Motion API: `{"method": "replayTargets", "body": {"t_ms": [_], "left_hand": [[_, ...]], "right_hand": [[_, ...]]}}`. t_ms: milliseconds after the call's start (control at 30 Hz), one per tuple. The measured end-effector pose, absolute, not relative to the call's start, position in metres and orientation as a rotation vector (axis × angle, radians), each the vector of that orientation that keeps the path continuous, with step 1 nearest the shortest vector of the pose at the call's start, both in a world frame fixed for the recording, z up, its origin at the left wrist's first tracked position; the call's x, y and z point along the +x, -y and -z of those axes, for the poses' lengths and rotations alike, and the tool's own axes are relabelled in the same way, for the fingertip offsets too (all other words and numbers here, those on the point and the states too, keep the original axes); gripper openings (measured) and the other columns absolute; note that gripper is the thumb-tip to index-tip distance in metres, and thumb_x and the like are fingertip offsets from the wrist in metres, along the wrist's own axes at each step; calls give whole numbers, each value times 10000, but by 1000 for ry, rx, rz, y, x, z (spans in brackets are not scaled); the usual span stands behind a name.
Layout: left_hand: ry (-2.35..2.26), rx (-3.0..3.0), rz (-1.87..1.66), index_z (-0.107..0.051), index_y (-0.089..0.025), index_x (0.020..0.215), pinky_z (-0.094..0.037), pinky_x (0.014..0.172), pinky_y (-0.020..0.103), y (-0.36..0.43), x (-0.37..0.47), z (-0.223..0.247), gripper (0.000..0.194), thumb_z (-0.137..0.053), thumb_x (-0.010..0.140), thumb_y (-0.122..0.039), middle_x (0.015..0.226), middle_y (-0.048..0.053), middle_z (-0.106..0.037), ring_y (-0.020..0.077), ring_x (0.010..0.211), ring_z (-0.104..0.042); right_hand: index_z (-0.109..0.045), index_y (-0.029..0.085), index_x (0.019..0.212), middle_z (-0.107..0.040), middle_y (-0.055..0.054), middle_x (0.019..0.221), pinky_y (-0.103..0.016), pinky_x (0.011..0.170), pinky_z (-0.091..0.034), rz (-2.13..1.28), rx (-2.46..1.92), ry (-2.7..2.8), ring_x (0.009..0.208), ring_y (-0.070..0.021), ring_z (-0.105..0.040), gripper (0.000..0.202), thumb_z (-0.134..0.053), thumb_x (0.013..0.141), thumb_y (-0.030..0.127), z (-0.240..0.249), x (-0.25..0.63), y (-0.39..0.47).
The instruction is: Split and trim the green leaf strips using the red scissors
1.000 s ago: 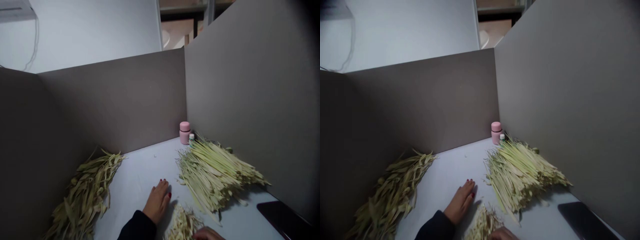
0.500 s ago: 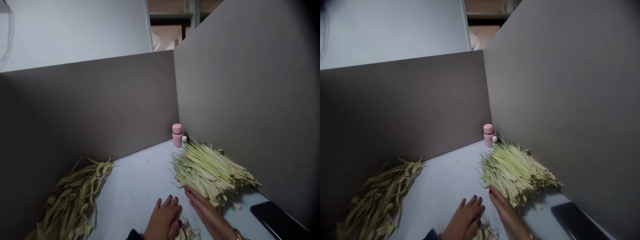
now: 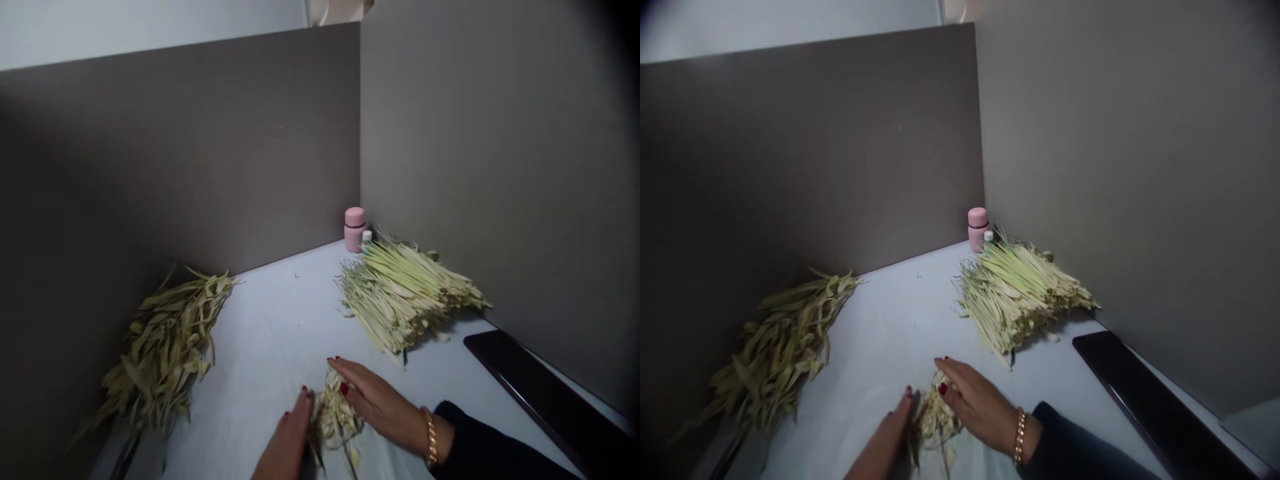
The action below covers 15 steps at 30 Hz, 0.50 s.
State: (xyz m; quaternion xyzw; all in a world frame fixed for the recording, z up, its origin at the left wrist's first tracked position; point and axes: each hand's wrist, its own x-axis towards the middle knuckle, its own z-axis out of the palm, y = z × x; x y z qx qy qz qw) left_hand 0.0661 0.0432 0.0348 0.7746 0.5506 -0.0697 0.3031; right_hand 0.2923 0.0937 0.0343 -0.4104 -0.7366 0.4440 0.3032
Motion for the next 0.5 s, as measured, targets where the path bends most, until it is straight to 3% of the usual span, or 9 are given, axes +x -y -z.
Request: {"method": "replayTargets", "body": {"t_ms": [67, 133, 200, 267, 333, 400, 500], "left_hand": [[-1565, 2066, 188, -143, -39, 1314, -166, 1012, 493, -23, 56, -32, 818, -383, 743, -574, 1374, 197, -63, 289, 1282, -128], [-1661, 2067, 288, -257, -122, 1297, -166, 995, 543, -7, 51, -26, 760, -342, 732, -622, 1358, 184, -150, 317, 1261, -174], [-1709, 2146, 268, -335, -179, 1274, -169, 985, 568, 0, 61, -19, 658, -259, 772, -597, 1342, 181, -205, 319, 1250, -198], [-1627, 2244, 186, -295, -160, 1297, -179, 972, 586, -3, 82, -17, 649, -268, 790, -565, 1354, 201, -166, 320, 1261, -146], [-1578, 2348, -17, -161, -74, 1332, -129, 975, 603, -12, 107, -21, 934, -385, 659, -682, 1380, 243, -52, 340, 1276, -19], [-1701, 2309, -242, -115, -44, 1341, -115, 979, 601, -20, 125, -27, 1095, -431, 558, -742, 1400, 256, 9, 343, 1284, 41], [-1777, 2098, -489, -172, -57, 1342, -69, 989, 586, -27, 135, -30, 1091, -545, 529, -681, 1420, 258, -41, 351, 1301, 8]], "right_hand": [[-369, 214, 1299, -389, -39, 1363, -347, 1051, -230, -1126, -1145, 1953, 1248, -200, -316, 477, -380, 863, 408, -32, 299, -86], [-324, 181, 1320, -339, -70, 1389, -388, 1059, -202, -1073, -1211, 1943, 1265, -215, -278, 512, -370, 866, 412, -28, 306, -81], [-308, 169, 1326, -329, -83, 1392, -393, 1059, -203, -1032, -1238, 1947, 1266, -215, -275, 532, -376, 861, 420, -24, 309, -77], [-318, 168, 1321, -335, -81, 1389, -380, 1061, -210, -993, -1242, 1957, 1266, -204, -274, 528, -364, 862, 427, -20, 307, -75], [-329, 162, 1314, -343, -85, 1385, -380, 1061, -219, -958, -1253, 1962, 1264, -199, -279, 526, -343, 864, 435, -19, 304, -72], [-325, 151, 1311, -345, -98, 1382, -397, 1059, -223, -921, -1283, 1958, 1262, -202, -283, 534, -322, 865, 445, -19, 305, -70], [-298, 119, 1319, -339, -127, 1381, -410, 1054, -234, -859, -1327, 1966, 1259, -210, -289, 564, -296, 865, 454, -20, 306, -71]]}}
